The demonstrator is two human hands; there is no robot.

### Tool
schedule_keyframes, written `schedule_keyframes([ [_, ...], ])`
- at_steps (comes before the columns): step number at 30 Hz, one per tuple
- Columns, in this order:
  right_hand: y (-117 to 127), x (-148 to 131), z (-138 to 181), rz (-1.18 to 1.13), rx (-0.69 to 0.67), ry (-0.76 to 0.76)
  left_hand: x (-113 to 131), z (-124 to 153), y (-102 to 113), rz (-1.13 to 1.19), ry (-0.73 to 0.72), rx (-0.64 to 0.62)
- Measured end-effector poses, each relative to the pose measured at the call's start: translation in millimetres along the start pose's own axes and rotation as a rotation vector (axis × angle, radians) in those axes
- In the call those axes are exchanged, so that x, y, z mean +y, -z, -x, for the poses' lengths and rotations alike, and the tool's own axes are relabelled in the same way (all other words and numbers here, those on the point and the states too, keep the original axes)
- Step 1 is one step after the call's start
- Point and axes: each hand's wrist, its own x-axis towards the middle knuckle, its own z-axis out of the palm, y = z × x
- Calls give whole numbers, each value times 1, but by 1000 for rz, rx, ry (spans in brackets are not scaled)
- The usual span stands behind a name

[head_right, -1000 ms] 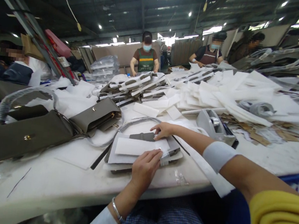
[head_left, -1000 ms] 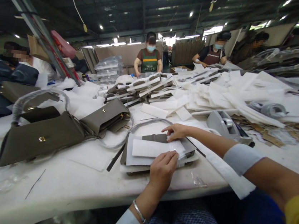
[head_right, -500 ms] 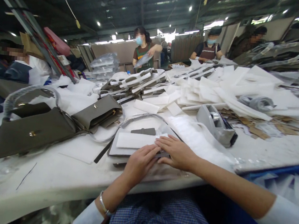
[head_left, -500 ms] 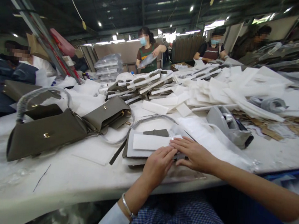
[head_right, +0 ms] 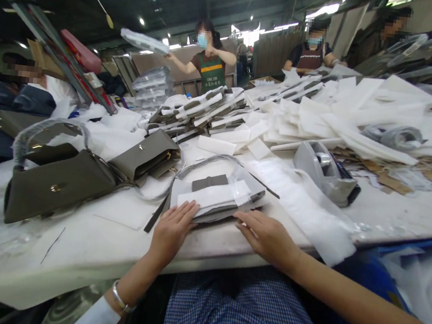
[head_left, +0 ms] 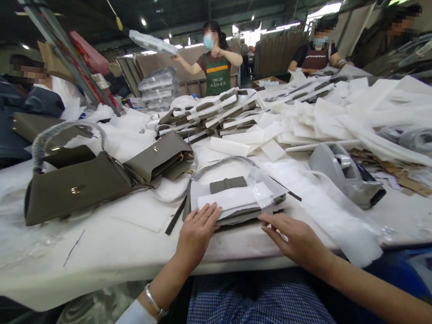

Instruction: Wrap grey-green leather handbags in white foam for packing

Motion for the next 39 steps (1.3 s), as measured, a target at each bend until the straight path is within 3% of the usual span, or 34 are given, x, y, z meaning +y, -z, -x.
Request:
schedule_keyframes([
  [3, -15, -15, 2, -439, -102, -374, 1, 1, 0, 51, 18, 24],
  [6, -26, -20, 0, -800, -97, -577, 3, 3, 3, 65, 26, 49],
  [11, -49, -20, -7, -1164, 135, -683, 9, 4, 1, 27, 37, 141],
  [14, -58, -30, -18, -1208, 301, -611, 8, 5, -4, -17, 59, 203],
  [16, -55, -40, -26, -1158, 334, -511, 4, 9, -8, -35, 91, 242],
  [18, -43, -46, -34, -1041, 256, -392, -1, 14, -11, -32, 121, 265],
  [20, -24, -40, -39, -778, 145, -257, -6, 18, -12, -11, 138, 271],
  [24, 22, 18, -34, 75, 97, 53, -9, 18, -12, 17, 154, 292],
  [27, 48, 78, -22, 513, 95, 26, -6, 16, -12, 34, 180, 294],
  [30, 62, 119, -16, 551, 14, -37, -3, 13, -14, 42, 212, 296],
  [32, 64, 130, -18, 503, -25, -27, -2, 11, -14, 43, 219, 294],
  [39, 71, 111, -47, 432, -9, -91, -1, 9, -11, 51, 211, 295],
])
